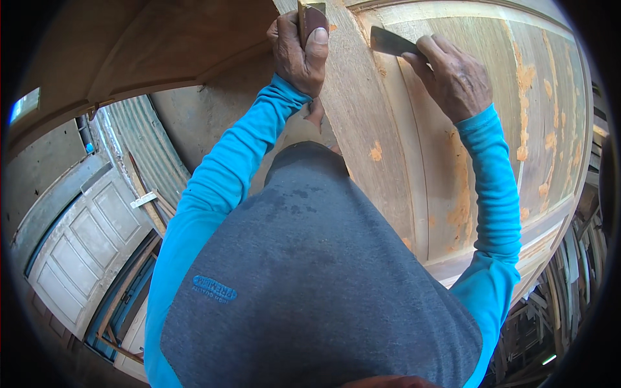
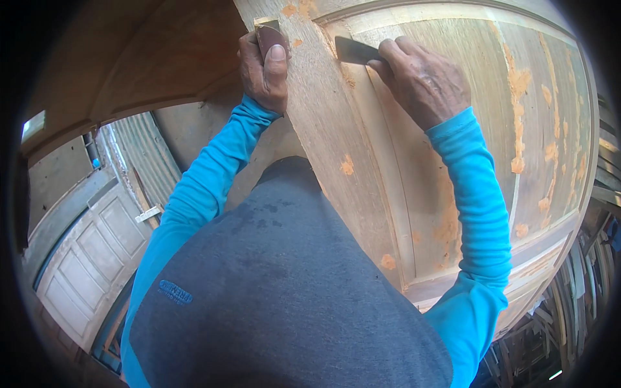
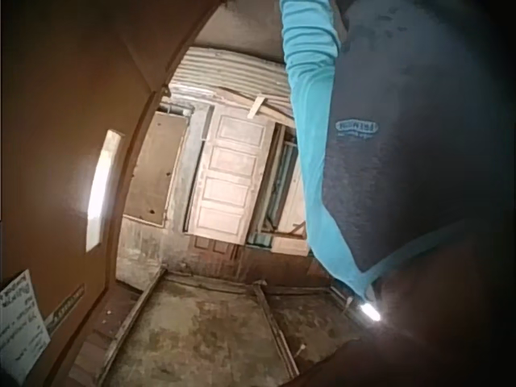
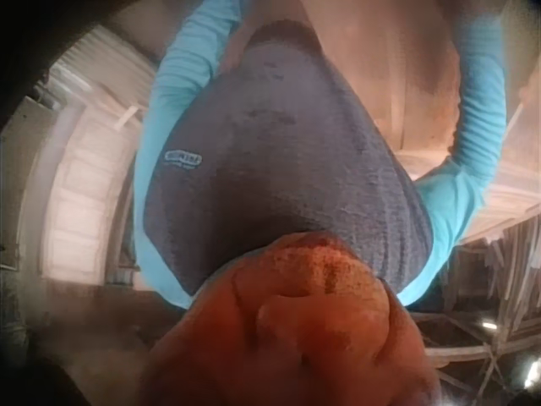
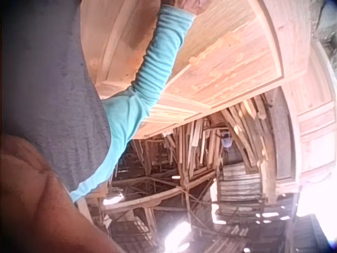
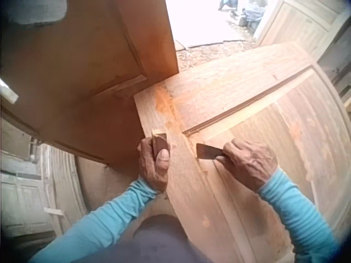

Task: The person sands a wooden door using a sanding block and scrapes the surface with a metal scraper tool. They move the door to access different sections of the frame and panels while working.

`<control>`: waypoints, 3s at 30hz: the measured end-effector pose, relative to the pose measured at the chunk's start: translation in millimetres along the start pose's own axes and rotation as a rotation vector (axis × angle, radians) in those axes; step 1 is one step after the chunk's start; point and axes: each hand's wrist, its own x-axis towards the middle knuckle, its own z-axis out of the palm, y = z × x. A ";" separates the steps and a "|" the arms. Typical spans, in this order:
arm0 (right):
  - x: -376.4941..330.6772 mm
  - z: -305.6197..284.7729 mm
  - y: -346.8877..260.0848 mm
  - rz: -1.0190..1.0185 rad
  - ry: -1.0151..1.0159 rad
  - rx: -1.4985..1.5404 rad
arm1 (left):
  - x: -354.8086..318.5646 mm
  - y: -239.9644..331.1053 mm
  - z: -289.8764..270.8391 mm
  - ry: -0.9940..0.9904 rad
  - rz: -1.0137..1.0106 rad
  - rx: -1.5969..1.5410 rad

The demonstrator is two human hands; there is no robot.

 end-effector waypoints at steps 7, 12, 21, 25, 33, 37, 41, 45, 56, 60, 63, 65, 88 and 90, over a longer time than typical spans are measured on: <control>24.0 17.4 1.9 0.030 0.045 -0.110 | 0.7 7.4 4.5 0.009 -0.033 -0.122; -4.0 3.7 -0.3 -0.043 -0.010 -0.120 | -0.9 10.3 1.6 0.011 -0.091 -0.091; -15.9 9.1 5.4 -0.089 0.072 -0.052 | -0.8 5.5 2.9 0.029 -0.017 -0.135; -73.6 -18.0 4.1 -0.102 -0.072 0.045 | -5.6 -6.9 1.0 -0.014 -0.050 -0.079; -23.0 7.8 -3.0 0.100 0.258 0.010 | -3.1 -8.7 1.7 0.015 -0.041 -0.020; 5.5 32.8 -4.6 0.175 0.277 0.003 | 2.4 6.2 5.0 0.024 0.008 -0.079; 14.5 39.8 -10.9 0.239 0.242 -0.019 | -6.6 -4.0 4.3 0.056 0.002 0.027; 19.1 35.4 -23.0 0.274 0.215 -0.007 | 1.4 6.7 1.3 0.013 -0.048 -0.036; 21.0 39.3 -50.6 0.432 0.166 -0.076 | -2.4 7.5 2.4 0.033 -0.020 0.000; 20.3 37.0 -53.2 0.514 0.181 -0.058 | -2.1 5.9 1.1 0.035 -0.003 0.026; 16.4 36.3 -51.2 0.451 0.172 -0.017 | -0.7 10.5 1.3 0.025 -0.010 -0.005; 18.6 37.4 -45.3 0.512 0.204 0.006 | -2.4 6.5 0.9 0.014 -0.036 -0.009; 28.1 37.6 -87.2 0.762 0.228 0.007 | 0.4 3.4 -6.5 -0.050 -0.009 0.044; 32.0 39.8 -94.9 0.806 0.226 0.016 | -0.3 1.4 -4.8 -0.076 -0.010 0.056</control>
